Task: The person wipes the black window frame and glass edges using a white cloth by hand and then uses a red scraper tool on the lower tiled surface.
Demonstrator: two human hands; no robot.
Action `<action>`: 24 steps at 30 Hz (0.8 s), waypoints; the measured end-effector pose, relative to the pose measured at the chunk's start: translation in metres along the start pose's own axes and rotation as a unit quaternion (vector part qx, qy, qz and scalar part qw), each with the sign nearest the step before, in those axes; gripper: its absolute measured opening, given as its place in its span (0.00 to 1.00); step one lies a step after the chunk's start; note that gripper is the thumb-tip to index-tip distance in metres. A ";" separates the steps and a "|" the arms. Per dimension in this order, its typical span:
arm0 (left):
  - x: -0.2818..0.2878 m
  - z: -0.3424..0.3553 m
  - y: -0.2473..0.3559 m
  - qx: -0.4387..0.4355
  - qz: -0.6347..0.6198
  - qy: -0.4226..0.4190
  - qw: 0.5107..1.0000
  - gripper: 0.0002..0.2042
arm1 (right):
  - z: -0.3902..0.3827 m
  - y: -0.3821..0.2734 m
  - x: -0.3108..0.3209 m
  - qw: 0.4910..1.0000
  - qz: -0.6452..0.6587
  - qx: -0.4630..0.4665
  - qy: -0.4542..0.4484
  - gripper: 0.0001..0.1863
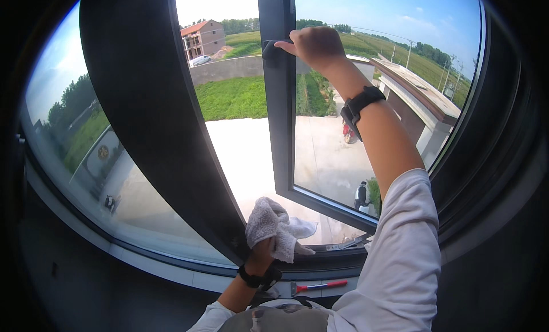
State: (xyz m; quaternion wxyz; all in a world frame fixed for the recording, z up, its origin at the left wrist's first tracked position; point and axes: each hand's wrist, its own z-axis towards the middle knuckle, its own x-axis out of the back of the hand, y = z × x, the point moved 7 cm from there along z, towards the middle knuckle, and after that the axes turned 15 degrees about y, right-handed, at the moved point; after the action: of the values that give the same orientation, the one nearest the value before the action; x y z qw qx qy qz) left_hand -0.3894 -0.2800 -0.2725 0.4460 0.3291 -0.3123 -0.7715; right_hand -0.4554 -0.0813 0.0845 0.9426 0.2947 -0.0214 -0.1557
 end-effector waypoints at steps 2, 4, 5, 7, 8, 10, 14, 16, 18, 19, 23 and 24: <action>0.010 -0.004 0.010 0.079 -0.061 0.005 0.995 0.17 | -0.008 0.010 -0.018 1.000 -0.016 -0.009 -0.025 0.29; 0.023 -0.014 -0.005 0.090 -0.029 -0.007 0.996 0.17 | -0.018 0.023 -0.039 0.998 -0.047 -0.005 -0.050 0.29; 0.030 -0.013 -0.004 0.055 0.033 -0.012 0.998 0.16 | -0.019 0.029 -0.052 0.997 -0.059 -0.005 -0.058 0.29; 0.026 -0.012 0.015 -0.105 0.219 -0.062 0.968 0.16 | -0.033 0.045 -0.078 0.992 -0.083 -0.009 -0.095 0.28; 0.020 -0.010 0.022 -0.186 0.295 -0.085 0.933 0.16 | -0.044 0.056 -0.088 0.988 -0.103 -0.011 -0.112 0.28; 0.017 -0.023 -0.002 -0.262 0.419 -0.122 0.861 0.21 | -0.066 0.081 -0.110 0.982 -0.136 -0.016 -0.131 0.28; 0.017 -0.027 -0.029 -0.241 0.472 -0.166 0.831 0.25 | -0.108 0.121 -0.162 0.968 -0.172 -0.019 -0.184 0.29; 0.016 -0.015 -0.018 -0.176 0.470 -0.172 0.848 0.25 | -0.126 0.138 -0.185 0.966 -0.177 -0.017 -0.187 0.28; 0.007 -0.005 -0.019 -0.110 0.436 -0.184 0.874 0.25 | -0.146 0.171 -0.181 0.955 -0.207 -0.007 -0.211 0.26; 0.010 0.000 -0.014 -0.066 0.443 -0.155 0.881 0.25 | -0.144 0.174 -0.185 0.955 -0.204 -0.010 -0.214 0.25; 0.019 0.009 -0.016 0.068 0.454 -0.061 0.886 0.24 | -0.164 0.188 -0.210 0.958 -0.188 -0.025 -0.216 0.22; 0.020 0.007 -0.020 0.073 0.462 -0.060 0.882 0.24 | -0.175 0.192 -0.215 0.957 -0.186 -0.025 -0.219 0.21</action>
State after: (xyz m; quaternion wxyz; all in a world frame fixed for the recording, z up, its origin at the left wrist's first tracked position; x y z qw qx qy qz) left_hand -0.4123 -0.2883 -0.2883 0.7072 0.1320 -0.5105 -0.4711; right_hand -0.5827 0.2300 0.0592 0.8762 0.2280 -0.1681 -0.3899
